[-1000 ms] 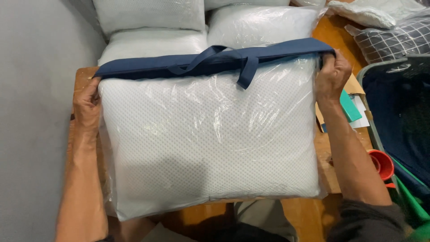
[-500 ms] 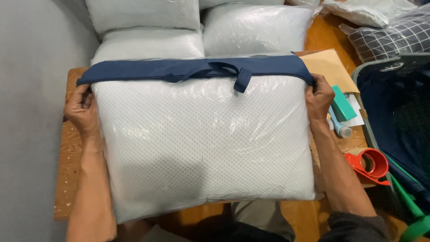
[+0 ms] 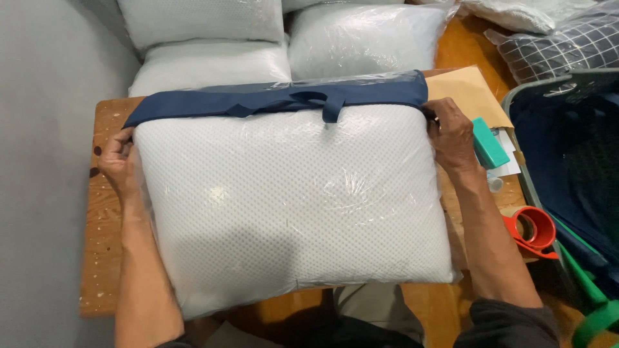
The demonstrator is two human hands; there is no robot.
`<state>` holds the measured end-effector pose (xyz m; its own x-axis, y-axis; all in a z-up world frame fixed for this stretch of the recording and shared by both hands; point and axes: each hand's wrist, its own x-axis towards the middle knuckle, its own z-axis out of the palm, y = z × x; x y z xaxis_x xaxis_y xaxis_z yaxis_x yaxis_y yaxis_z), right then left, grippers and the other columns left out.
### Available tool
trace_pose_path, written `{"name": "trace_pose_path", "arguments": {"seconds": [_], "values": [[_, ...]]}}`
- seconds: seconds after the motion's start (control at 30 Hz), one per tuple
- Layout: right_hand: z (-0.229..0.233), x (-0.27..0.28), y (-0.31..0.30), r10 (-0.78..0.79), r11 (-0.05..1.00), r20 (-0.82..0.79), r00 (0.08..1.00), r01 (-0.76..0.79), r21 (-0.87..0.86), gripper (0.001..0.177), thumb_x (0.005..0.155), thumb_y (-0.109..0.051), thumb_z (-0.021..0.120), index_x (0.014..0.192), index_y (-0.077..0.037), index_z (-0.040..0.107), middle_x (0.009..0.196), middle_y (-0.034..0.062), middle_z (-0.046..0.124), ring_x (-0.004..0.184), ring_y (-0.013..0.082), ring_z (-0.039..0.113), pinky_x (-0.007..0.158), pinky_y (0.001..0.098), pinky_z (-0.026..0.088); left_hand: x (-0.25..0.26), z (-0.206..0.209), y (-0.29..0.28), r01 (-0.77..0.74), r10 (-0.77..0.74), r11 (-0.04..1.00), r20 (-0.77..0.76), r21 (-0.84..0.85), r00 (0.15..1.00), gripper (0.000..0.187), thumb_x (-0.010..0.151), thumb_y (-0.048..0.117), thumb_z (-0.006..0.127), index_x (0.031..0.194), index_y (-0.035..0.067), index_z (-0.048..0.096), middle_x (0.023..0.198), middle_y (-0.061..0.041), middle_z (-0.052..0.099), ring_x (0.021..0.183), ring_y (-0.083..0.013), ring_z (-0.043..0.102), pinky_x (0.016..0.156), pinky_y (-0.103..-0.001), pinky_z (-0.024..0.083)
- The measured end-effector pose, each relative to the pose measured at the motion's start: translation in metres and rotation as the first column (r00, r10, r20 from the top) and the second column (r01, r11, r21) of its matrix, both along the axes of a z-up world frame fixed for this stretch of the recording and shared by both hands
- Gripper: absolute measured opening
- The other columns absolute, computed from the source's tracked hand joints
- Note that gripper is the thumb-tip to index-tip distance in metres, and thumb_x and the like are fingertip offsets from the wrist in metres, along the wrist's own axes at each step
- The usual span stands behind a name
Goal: Inserting a pillow into a protective carrying bag and applying brand labels using an applicator tool.
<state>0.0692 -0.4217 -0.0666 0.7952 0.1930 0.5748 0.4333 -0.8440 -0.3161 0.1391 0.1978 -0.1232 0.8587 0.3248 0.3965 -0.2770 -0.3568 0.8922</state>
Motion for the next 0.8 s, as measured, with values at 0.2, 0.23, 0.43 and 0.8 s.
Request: {"name": "trace_pose_path", "arguments": {"seconds": [0.2, 0.23, 0.43, 0.8], "values": [[0.018, 0.001, -0.006, -0.189, 0.964, -0.424, 0.886, 0.25, 0.093, 0.021, 0.089, -0.003, 0.048, 0.1, -0.002, 0.065, 0.097, 0.014, 0.071, 0.088, 0.0329, 0.065, 0.073, 0.045, 0.047, -0.006, 0.006, -0.01, -0.057, 0.057, 0.998, -0.017, 0.011, 0.998, 0.017, 0.099, 0.009, 0.078, 0.114, 0.004, 0.073, 0.106, -0.006, 0.073, 0.091, -0.0136, 0.065, 0.082, -0.03, 0.059], [0.022, 0.001, 0.002, -0.191, 0.963, -0.423, 0.886, 0.253, 0.093, 0.021, 0.089, -0.003, 0.048, 0.1, -0.002, 0.065, 0.097, 0.014, 0.071, 0.088, 0.0329, 0.065, 0.073, 0.045, 0.047, -0.006, 0.004, -0.011, -0.054, 0.054, 0.998, -0.015, 0.01, 0.998, 0.017, 0.099, 0.009, 0.078, 0.114, 0.004, 0.073, 0.106, -0.006, 0.073, 0.091, -0.0136, 0.065, 0.082, -0.03, 0.059], [0.002, 0.015, 0.016, -0.311, 0.931, -0.635, 0.707, 0.362, -0.052, 0.026, 0.077, -0.001, 0.048, 0.102, -0.006, 0.051, 0.105, 0.019, 0.06, 0.098, 0.0402, 0.057, 0.078, 0.0489, 0.041, 0.0, -0.015, -0.007, -0.143, 0.123, 0.984, -0.171, -0.108, 0.978, 0.013, 0.094, 0.011, 0.082, 0.104, 0.01, 0.075, 0.101, 0.0, 0.076, 0.09, -0.0067, 0.068, 0.083, -0.021, 0.061], [-0.049, 0.017, -0.011, -0.348, 0.93, -0.38, 0.857, 0.265, -0.253, 0.03, 0.073, 0.0, 0.067, 0.102, -0.005, 0.061, 0.091, 0.0183, 0.062, 0.088, 0.0473, 0.068, 0.075, 0.0599, 0.054, -0.01, 0.007, -0.016, -0.052, 0.095, 0.965, 0.157, -0.258, 0.983, 0.036, 0.102, 0.033, 0.049, 0.131, 0.013, 0.053, 0.123, -0.01, 0.052, 0.097, -0.0143, 0.053, 0.089, -0.025, 0.047]]}}
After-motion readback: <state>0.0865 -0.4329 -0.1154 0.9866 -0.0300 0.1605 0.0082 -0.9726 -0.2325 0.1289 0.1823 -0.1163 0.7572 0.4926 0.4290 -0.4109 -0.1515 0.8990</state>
